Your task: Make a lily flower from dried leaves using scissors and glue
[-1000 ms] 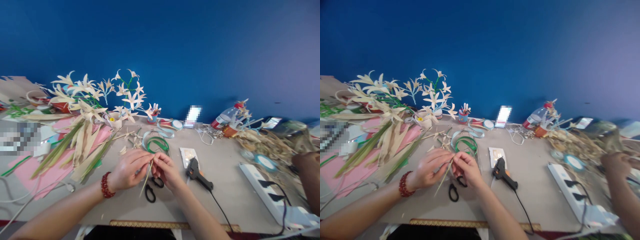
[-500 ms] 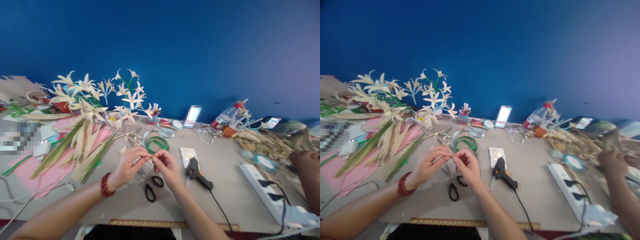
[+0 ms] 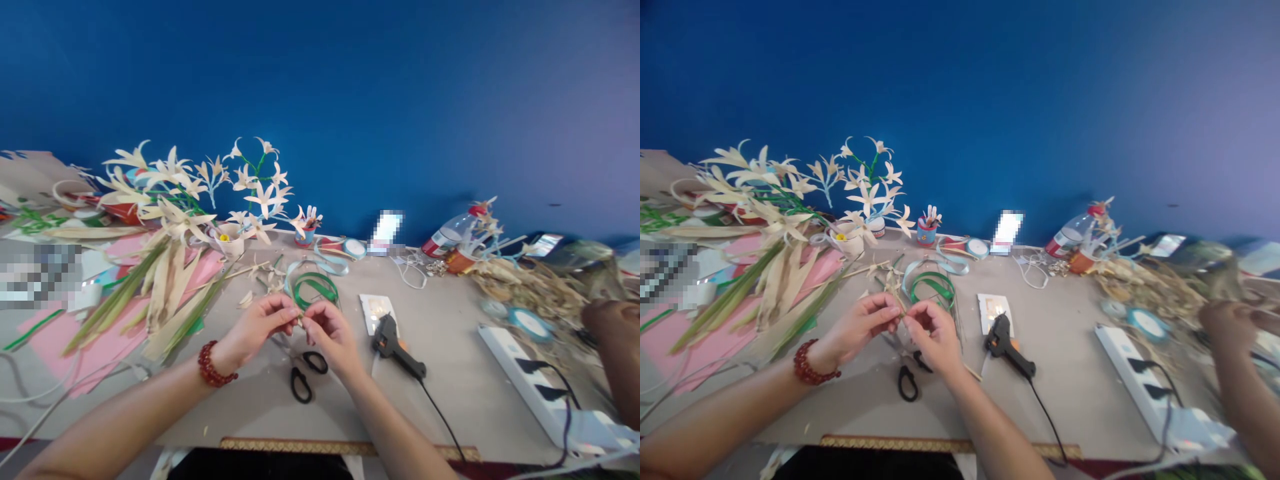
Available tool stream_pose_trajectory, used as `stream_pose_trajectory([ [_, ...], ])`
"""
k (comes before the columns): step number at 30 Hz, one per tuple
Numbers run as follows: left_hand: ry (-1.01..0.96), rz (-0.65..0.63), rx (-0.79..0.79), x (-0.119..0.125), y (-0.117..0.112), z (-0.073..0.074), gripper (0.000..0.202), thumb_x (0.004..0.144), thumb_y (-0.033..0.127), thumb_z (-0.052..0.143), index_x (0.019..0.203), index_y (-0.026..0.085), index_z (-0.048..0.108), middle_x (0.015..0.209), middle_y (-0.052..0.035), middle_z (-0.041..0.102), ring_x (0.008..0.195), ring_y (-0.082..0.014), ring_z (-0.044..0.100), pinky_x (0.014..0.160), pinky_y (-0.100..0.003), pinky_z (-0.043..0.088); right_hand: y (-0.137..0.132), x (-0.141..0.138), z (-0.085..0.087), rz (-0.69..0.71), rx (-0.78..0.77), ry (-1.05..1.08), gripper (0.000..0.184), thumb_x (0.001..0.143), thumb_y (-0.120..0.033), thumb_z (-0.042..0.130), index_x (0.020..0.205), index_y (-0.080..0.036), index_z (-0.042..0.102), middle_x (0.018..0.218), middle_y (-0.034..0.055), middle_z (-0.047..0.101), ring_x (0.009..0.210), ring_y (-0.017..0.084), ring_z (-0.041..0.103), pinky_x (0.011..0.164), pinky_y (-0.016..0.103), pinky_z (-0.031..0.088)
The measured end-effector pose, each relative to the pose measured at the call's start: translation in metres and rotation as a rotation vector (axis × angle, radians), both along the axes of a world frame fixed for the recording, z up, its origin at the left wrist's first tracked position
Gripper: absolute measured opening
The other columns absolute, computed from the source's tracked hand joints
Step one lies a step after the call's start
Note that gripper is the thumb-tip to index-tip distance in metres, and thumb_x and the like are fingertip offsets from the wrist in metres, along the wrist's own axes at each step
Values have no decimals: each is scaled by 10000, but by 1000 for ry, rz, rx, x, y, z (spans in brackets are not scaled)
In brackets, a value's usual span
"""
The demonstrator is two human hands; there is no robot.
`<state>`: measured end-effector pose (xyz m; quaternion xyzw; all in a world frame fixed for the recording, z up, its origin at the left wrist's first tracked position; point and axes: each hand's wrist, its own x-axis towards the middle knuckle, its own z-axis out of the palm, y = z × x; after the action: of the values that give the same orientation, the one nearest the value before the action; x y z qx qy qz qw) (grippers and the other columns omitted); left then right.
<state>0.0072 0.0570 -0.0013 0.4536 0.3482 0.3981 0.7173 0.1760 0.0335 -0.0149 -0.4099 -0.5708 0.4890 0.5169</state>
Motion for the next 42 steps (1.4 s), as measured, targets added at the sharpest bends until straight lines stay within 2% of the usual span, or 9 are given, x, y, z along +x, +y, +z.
stream_pose_trajectory([
  [7,32,22,7,1,0,5,179,805,287,679,734,133,620,658,19,589,606,-76,521,613,-187,422,-1,1,3,-69,70,-130,80,832,-274,627,852,-206,592,706,-9,564,568,112,503,526,222,433],
  [14,-46,-41,-54,-1,1,2,159,821,284,668,787,143,602,705,7,625,631,-80,551,645,-191,445,-1,1,4,-63,67,-160,91,834,-282,624,846,-197,592,715,0,597,571,114,524,528,224,444],
  [22,-73,-119,-144,-3,4,1,223,804,322,695,760,141,572,635,10,610,563,-69,535,568,-172,419,1,7,5,-32,117,-141,80,850,-265,620,914,-216,618,810,21,623,576,120,552,540,248,476],
  [25,-41,-167,-144,-4,3,3,251,790,344,708,744,143,566,609,12,603,544,-72,532,542,-176,407,2,12,7,-79,267,-183,205,891,-226,559,1084,-259,616,987,65,632,683,157,605,595,292,518],
  [29,3,-235,-145,-4,1,4,270,772,351,724,719,139,565,592,15,596,526,-72,520,528,-182,400,6,15,9,-116,578,-455,343,873,-133,546,1158,-299,639,1085,89,608,1008,241,588,852,404,503],
  [33,7,-256,-147,-3,0,6,252,779,337,717,730,133,578,585,12,597,534,-74,522,535,-185,406,8,19,9,-176,656,-625,317,870,-120,557,1121,-281,663,1025,91,609,968,234,581,827,391,497],
  [36,8,-253,-143,-4,0,7,247,779,336,717,736,131,585,597,7,604,541,-75,529,536,-185,407,8,19,9,-200,628,-627,236,868,-146,577,1034,-266,693,987,87,630,940,234,585,820,395,491],
  [38,9,-236,-134,-4,2,7,253,775,344,720,739,130,591,600,6,606,539,-75,528,533,-184,404,8,18,9,-159,533,-552,172,870,-176,584,970,-254,701,943,80,652,911,231,596,802,386,495],
  [42,17,-201,-125,-5,5,6,266,769,363,723,740,126,606,609,2,605,546,-78,526,529,-186,401,10,13,7,-14,108,-196,66,834,-270,655,851,-213,684,775,40,651,693,172,595,622,295,502],
])
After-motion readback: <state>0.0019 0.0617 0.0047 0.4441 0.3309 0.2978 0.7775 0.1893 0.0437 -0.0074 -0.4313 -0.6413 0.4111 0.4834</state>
